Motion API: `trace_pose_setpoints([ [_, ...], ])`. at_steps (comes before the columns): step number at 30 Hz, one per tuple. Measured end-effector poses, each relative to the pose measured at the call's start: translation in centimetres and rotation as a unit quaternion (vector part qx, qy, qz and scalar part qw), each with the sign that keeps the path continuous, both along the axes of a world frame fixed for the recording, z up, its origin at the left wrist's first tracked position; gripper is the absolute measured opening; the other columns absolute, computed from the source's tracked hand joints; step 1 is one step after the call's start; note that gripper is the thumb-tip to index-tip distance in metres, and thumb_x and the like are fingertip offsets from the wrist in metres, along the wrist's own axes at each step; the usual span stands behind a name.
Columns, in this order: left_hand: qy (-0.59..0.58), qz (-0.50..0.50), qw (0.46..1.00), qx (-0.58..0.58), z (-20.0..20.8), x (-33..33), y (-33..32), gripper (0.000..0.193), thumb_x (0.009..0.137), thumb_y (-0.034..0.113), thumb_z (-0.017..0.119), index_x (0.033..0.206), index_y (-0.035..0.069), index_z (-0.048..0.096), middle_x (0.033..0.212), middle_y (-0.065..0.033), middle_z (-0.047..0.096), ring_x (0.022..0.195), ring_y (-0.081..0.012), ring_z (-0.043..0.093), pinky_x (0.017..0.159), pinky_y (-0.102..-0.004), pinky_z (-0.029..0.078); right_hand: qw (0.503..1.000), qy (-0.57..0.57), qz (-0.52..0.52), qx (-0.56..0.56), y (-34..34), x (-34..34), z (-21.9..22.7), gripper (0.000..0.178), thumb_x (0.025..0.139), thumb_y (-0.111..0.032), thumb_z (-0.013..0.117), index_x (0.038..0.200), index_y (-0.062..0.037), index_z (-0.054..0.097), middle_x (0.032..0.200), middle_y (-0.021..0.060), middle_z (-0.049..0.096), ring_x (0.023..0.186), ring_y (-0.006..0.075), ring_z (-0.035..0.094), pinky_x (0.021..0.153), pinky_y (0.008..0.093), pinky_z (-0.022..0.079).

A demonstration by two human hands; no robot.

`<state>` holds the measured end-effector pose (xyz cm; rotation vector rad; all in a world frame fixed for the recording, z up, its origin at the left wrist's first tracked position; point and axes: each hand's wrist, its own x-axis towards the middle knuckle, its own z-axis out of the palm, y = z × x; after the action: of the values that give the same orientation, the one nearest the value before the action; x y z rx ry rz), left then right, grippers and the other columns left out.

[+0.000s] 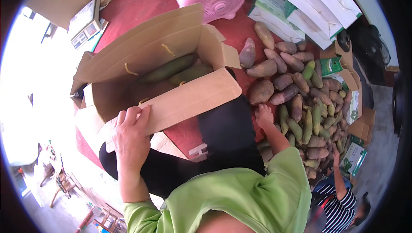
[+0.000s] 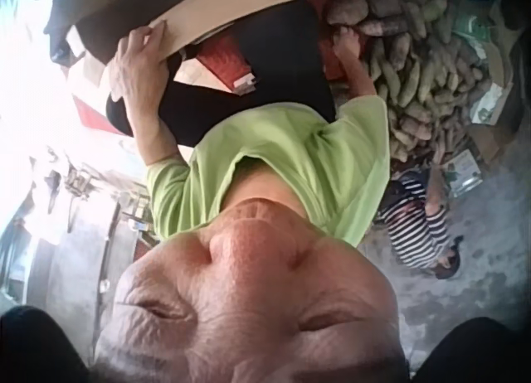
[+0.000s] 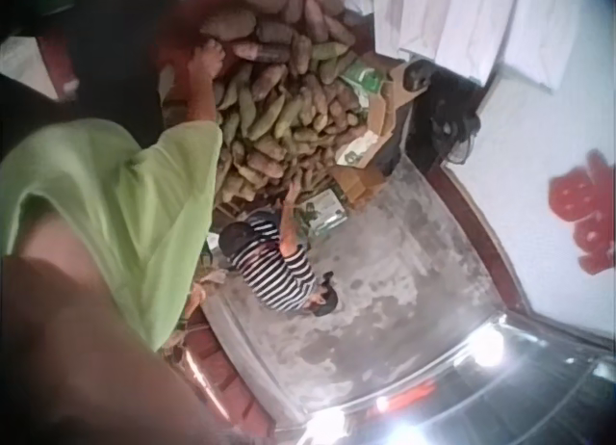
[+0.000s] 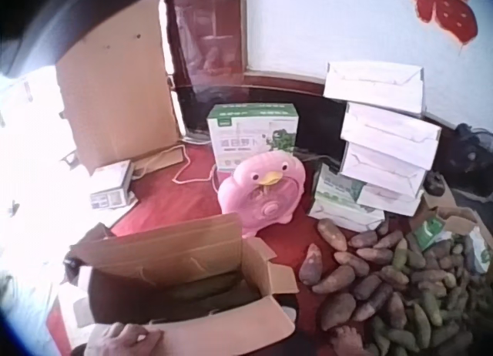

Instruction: The recorder is sorting and packing green radishes/sweet potatoes into cardboard boxes, using a scale to weigh the packages.

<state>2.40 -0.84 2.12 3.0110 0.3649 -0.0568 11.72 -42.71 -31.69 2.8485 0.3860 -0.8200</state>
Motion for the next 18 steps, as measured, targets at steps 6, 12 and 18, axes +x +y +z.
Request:
trace_pose_setpoints([
  [6,-0.022,-0.018,1.000,-0.006,0.1,-0.9,0.3,0.041,0.070,-0.002,0.057,0.110,0.009,0.061,0.098,-0.0037,0.058,0.089,-0.0236,0.055,0.077,-0.0363,0.047,0.893,-0.073,-0.227,0.383,-1.3,1.5,1.9,0.076,0.058,-0.013,0.080,0.125,-0.0027,0.044,0.114,0.0177,0.052,0.107,0.0336,0.051,0.092,0.0406,0.042],
  [12,-0.044,-0.049,0.998,0.006,-0.5,-1.5,0.8,0.038,0.071,0.003,0.057,0.109,0.005,0.060,0.101,-0.0049,0.058,0.089,-0.0228,0.055,0.078,-0.0353,0.047,0.809,-0.128,-0.246,0.518,4.9,7.9,18.4,0.067,0.064,-0.009,0.078,0.122,-0.0001,0.046,0.113,0.0132,0.054,0.105,0.0228,0.052,0.092,0.0336,0.043],
  [18,-0.061,-0.063,0.996,0.006,-0.4,-1.6,1.0,0.038,0.072,0.004,0.056,0.110,0.004,0.058,0.101,-0.0062,0.058,0.089,-0.0229,0.054,0.078,-0.0346,0.047,0.716,-0.162,-0.093,0.672,13.2,11.6,34.0,0.065,0.062,-0.010,0.079,0.119,-0.0026,0.049,0.112,0.0093,0.056,0.103,0.0198,0.055,0.090,0.0334,0.045],
])
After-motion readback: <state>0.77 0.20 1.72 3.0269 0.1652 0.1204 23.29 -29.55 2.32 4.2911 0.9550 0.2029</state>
